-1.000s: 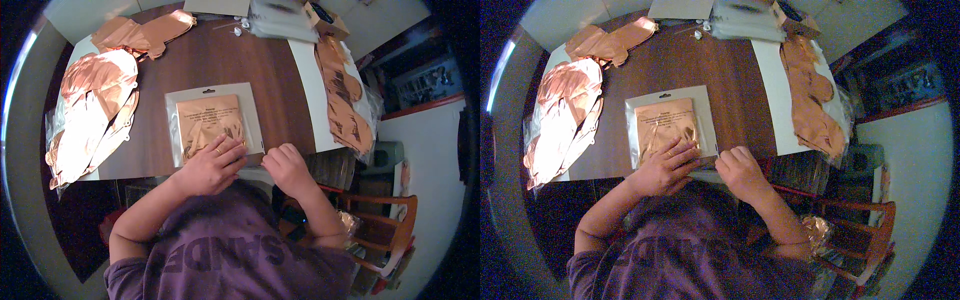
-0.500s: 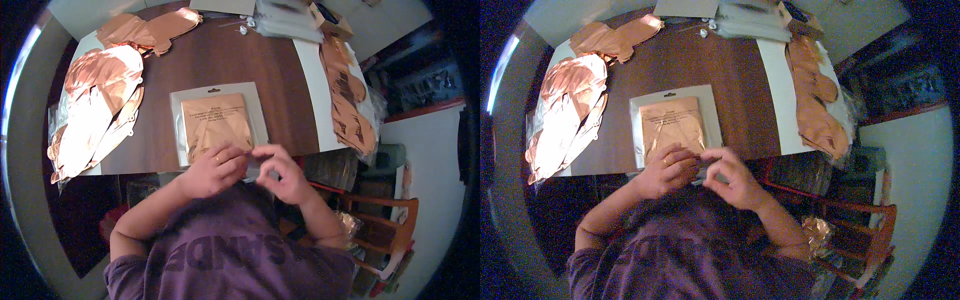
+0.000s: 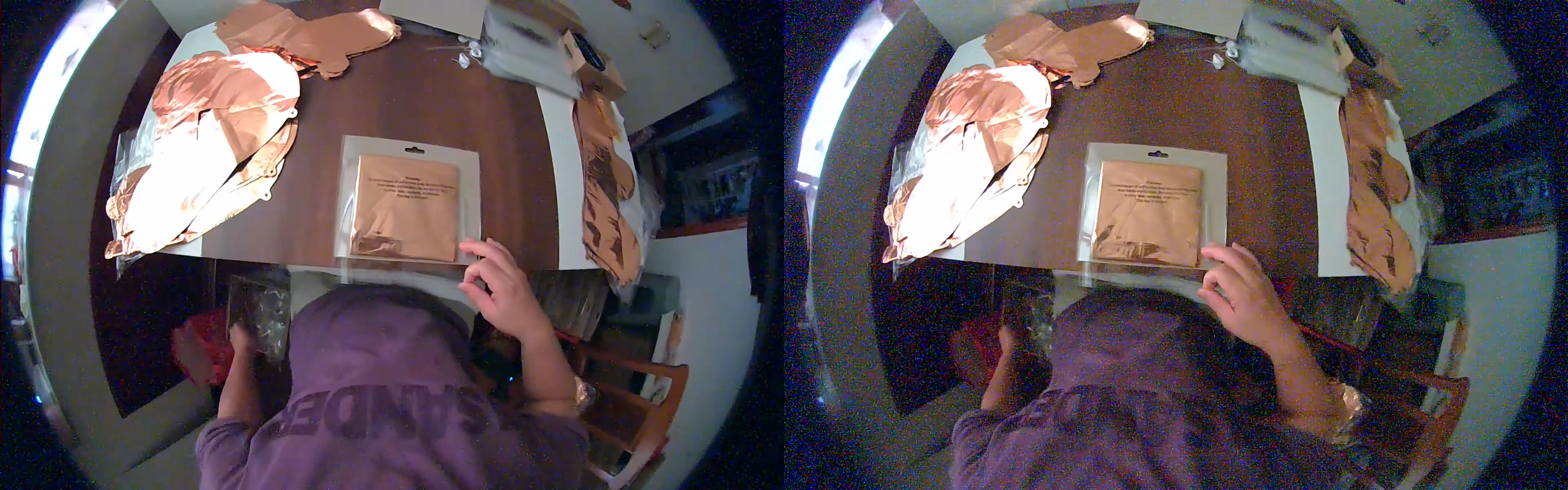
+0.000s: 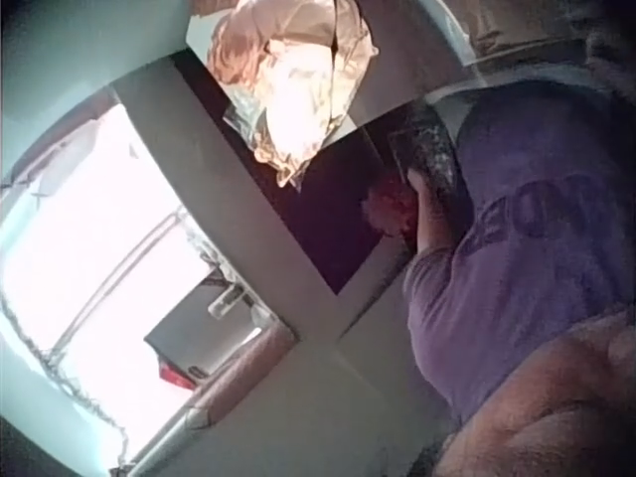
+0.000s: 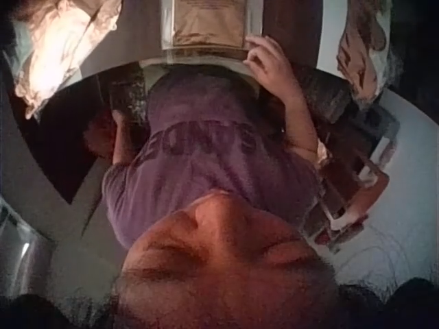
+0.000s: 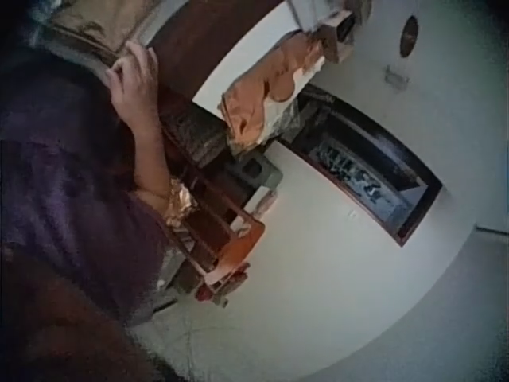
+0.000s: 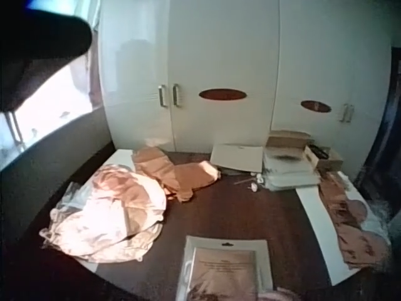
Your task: Folding rose-gold letter balloons and placing them into clear plastic retail packaging with cardboard inserts.
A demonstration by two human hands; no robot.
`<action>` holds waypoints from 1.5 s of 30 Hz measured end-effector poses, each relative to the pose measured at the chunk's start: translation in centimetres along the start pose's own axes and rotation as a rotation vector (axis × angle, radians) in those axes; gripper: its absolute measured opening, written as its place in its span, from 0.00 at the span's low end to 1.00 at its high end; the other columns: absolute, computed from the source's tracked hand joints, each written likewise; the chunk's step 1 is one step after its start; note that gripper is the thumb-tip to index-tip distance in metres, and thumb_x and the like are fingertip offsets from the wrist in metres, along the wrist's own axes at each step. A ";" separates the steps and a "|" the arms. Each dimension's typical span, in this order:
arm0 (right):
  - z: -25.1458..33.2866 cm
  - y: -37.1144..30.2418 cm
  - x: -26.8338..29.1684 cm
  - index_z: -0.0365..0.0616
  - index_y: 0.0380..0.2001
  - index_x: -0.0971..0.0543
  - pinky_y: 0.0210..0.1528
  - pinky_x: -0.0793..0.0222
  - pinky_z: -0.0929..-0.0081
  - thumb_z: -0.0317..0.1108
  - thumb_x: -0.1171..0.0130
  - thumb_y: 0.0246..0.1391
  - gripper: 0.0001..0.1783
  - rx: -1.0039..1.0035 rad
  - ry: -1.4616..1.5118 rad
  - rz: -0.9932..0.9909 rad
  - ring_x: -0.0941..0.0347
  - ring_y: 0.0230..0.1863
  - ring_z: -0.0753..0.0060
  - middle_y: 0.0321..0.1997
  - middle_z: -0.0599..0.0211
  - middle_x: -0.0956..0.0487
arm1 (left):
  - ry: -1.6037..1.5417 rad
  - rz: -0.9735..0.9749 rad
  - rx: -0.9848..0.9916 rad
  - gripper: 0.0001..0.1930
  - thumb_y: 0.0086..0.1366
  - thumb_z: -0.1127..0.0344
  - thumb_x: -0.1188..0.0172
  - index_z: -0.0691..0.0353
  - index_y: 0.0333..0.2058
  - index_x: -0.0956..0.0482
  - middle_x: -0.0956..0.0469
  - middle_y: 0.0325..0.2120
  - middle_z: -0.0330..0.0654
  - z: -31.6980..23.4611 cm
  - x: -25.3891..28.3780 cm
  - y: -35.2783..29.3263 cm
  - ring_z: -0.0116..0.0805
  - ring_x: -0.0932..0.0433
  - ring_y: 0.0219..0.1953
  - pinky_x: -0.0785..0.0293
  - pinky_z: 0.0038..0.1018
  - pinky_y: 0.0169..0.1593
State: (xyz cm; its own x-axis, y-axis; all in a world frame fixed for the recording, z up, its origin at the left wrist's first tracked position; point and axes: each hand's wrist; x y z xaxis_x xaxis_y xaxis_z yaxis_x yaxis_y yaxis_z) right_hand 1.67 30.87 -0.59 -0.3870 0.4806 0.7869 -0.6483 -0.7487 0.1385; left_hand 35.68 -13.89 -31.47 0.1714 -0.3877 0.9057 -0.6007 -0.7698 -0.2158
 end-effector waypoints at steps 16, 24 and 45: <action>0.5 -1.6 0.8 0.45 0.28 0.26 0.59 0.35 0.56 0.25 0.33 0.43 0.11 -0.034 0.057 -0.180 0.28 0.56 0.54 0.50 0.58 0.22 | -0.331 0.222 0.021 0.11 0.63 0.66 0.46 0.68 0.38 0.21 0.22 0.28 0.51 6.0 0.5 2.1 0.52 0.23 0.31 0.25 0.39 0.39; -0.1 -2.3 1.0 0.45 0.35 0.24 0.60 0.37 0.57 0.28 0.30 0.40 0.16 0.004 0.016 -0.151 0.30 0.58 0.51 0.54 0.57 0.25 | -0.424 0.292 -0.031 0.11 0.64 0.67 0.47 0.68 0.39 0.21 0.22 0.29 0.50 1.3 4.0 6.6 0.51 0.23 0.32 0.25 0.39 0.39; -1.3 -1.0 -2.9 0.47 0.32 0.20 0.51 0.35 0.59 0.30 0.31 0.42 0.11 0.197 -0.306 -0.384 0.26 0.40 0.62 0.38 0.69 0.22 | -0.378 0.003 -1.354 0.08 0.51 0.65 0.31 0.55 0.28 0.21 0.21 0.35 0.36 -36.3 13.6 -1.0 0.36 0.23 0.43 0.35 0.40 0.55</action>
State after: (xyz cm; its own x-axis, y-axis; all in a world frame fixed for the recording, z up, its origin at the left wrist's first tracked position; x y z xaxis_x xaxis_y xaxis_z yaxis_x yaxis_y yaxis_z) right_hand 2.63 30.83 -3.80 0.0823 0.6045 0.7924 -0.5590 -0.6303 0.5388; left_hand 10.28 0.02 -5.68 0.2360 -0.6661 0.7076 -0.8404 0.2257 0.4927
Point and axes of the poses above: each hand's wrist, its own y-axis towards the middle knuckle, its own x-axis out of the back of the hand, z = x × y
